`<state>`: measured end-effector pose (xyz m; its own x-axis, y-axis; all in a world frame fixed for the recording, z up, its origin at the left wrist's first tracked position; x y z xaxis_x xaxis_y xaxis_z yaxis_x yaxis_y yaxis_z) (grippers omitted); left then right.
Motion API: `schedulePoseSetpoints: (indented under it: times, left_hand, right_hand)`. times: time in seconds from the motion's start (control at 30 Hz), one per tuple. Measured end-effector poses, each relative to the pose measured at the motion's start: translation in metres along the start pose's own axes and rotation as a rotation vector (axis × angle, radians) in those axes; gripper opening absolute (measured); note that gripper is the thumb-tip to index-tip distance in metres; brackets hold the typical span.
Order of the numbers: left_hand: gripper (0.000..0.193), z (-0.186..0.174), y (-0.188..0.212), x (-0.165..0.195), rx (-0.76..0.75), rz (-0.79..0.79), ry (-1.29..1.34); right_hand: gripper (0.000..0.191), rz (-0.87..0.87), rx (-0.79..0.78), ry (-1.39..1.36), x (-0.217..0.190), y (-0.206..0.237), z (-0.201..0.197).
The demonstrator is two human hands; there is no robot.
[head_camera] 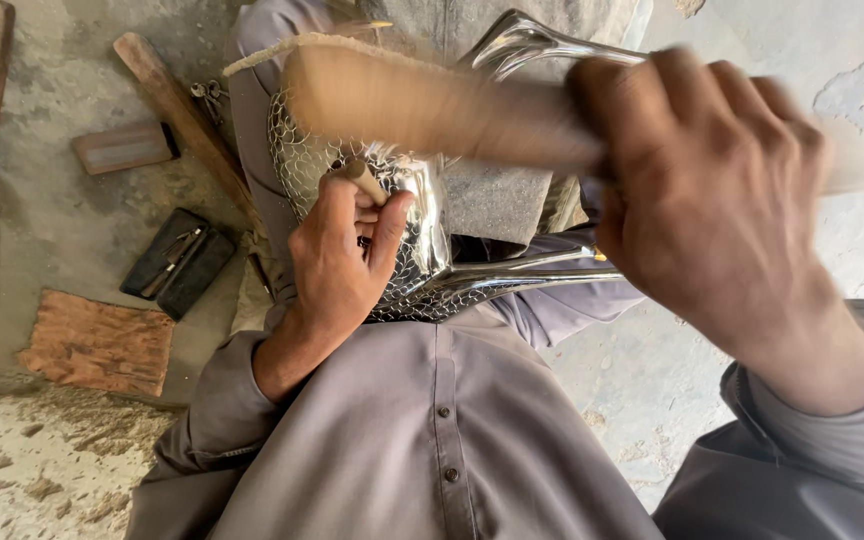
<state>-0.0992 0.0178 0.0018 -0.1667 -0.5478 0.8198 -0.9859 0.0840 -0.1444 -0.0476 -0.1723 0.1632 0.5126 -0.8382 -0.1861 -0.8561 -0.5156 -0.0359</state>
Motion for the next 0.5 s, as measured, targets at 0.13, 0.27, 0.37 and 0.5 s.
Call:
schedulePoseSetpoints:
  times: [0.13, 0.27, 0.37, 0.5]
  left_hand:
    - [0.024, -0.003, 0.008, 0.013, 0.082, 0.18, -0.136]
    - [0.02, -0.012, -0.001, -0.005, 0.087, 0.12, -0.025]
    - [0.022, -0.019, -0.01, -0.021, -0.012, -0.021, 0.22]
    - [0.024, -0.015, -0.035, -0.009, -0.133, 0.08, 0.152]
  right_hand:
    - [0.044, -0.051, 0.016, 0.071, -0.014, 0.008, -0.009]
    - [0.057, 0.103, 0.074, -0.213, -0.008, 0.021, -0.013]
    - [0.052, 0.206, 0.053, -0.315, 0.01, 0.037, 0.0]
    - [0.049, 0.358, 0.039, -0.4, 0.04, 0.07, 0.026]
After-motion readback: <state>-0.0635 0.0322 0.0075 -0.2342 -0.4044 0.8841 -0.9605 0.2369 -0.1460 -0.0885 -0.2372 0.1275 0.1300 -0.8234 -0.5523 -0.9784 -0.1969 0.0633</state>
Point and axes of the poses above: each hand's wrist, its own y-axis away from the middle knuckle, its own z-axis out of the palm, x = y × z, the point moved 8 cm from there along -y, towards the middle knuckle, and after that the axes turned 12 degrees about -y, right-handed, at the moved point
